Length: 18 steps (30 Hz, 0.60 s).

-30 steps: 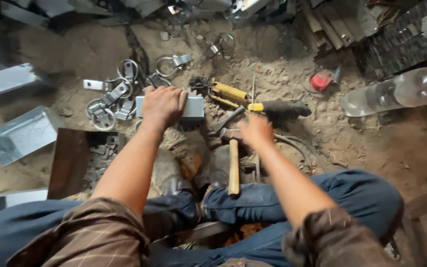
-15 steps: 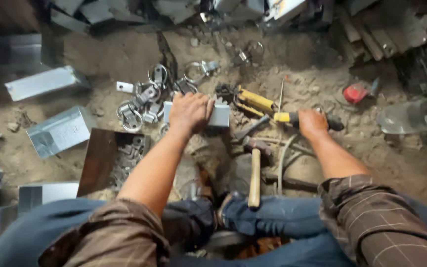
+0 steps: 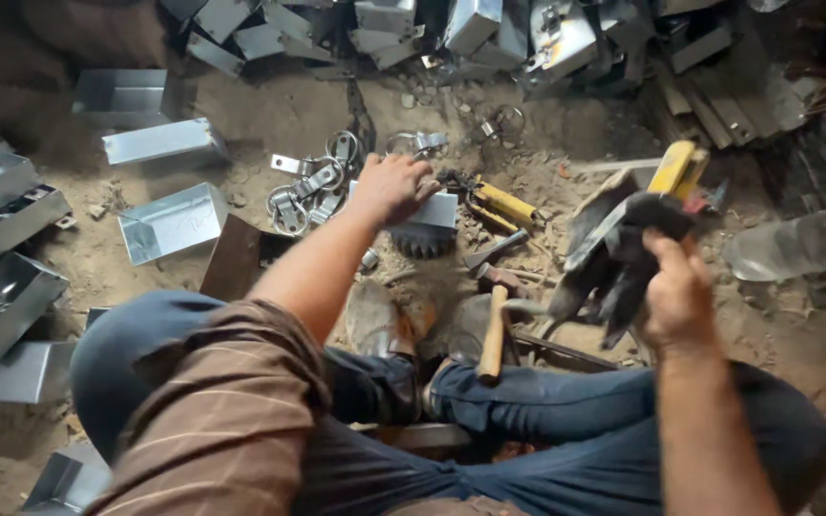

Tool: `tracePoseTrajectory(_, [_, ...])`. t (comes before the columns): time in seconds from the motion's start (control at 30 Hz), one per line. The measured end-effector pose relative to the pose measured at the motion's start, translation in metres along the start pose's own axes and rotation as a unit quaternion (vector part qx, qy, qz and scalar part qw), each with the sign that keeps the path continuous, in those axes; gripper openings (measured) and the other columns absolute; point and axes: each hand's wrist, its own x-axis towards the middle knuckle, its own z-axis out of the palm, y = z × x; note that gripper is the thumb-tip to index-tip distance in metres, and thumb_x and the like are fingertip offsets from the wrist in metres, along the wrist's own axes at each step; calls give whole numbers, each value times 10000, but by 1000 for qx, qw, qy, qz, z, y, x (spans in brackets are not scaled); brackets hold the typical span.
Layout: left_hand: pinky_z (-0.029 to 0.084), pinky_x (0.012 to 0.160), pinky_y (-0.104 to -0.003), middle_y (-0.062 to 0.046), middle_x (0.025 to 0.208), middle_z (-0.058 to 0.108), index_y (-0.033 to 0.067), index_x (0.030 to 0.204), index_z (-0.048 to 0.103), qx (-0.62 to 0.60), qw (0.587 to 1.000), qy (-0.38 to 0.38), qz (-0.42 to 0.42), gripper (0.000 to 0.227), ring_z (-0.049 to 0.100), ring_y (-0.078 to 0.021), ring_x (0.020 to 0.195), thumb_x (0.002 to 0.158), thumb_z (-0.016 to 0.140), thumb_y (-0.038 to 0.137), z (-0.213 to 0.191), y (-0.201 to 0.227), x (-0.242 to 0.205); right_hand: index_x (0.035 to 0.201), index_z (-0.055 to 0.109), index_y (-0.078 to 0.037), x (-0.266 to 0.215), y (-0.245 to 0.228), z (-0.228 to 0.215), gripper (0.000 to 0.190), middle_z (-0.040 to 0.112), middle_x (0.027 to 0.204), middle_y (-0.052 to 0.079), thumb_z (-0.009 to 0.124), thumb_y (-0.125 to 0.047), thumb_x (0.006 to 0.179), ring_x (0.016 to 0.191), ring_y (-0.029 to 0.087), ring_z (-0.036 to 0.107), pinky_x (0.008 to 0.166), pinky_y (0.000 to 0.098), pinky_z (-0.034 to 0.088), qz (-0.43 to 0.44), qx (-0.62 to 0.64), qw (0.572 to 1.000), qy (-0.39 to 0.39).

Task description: The person sits on the ground and welds a metal gear onto a rectangular metal box using a handheld welding tool. They then use a hammer to tap the welded joint and inspect the assembly before moving it aside.

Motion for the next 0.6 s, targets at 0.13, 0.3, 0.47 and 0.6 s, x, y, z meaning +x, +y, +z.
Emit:
tracePoseTrajectory(0.13, [442, 898, -511, -71, 1103, 715, 206, 1118, 718, 79, 980, -180, 32, 406, 649, -286, 1118, 858, 668, 514, -68, 20, 1, 1130, 703, -88, -29, 34, 14, 249, 702, 903, 40, 705, -209, 913, 749, 166, 667, 678, 313, 556, 65, -4, 996, 60])
tracePoseTrajectory(0.3, [592, 830, -477, -94, 1121, 741, 141, 1098, 737, 57, 949, -305, -54, 462, 721, -291, 1036, 927, 628, 556, -137, 79, -32, 1019, 691, -43, -49, 53, 30, 353, 727, 891, 39, 876, -155, 739, 731, 139, 689, 702, 302, 581, -29, -288, 957, -23])
tracePoseTrajectory(0.47, [554, 921, -481, -165, 1165, 716, 90, 1121, 721, -53, 939, -334, -67, 526, 680, -358, 1086, 896, 659, 561, -136, 119, -74, 1056, 686, -57, -60, 62, 53, 480, 753, 940, 47, 906, -206, 656, 814, 146, 715, 781, 306, 585, -49, -391, 917, -56])
tracePoseTrajectory(0.6, [557, 922, -477, -147, 1170, 725, 98, 1142, 715, -40, 943, -325, -55, 472, 683, -352, 1101, 866, 681, 480, -110, 93, -83, 1059, 680, -50, -58, 69, 57, 520, 761, 957, 71, 918, -220, 628, 852, 174, 728, 811, 331, 579, -69, -461, 883, -50])
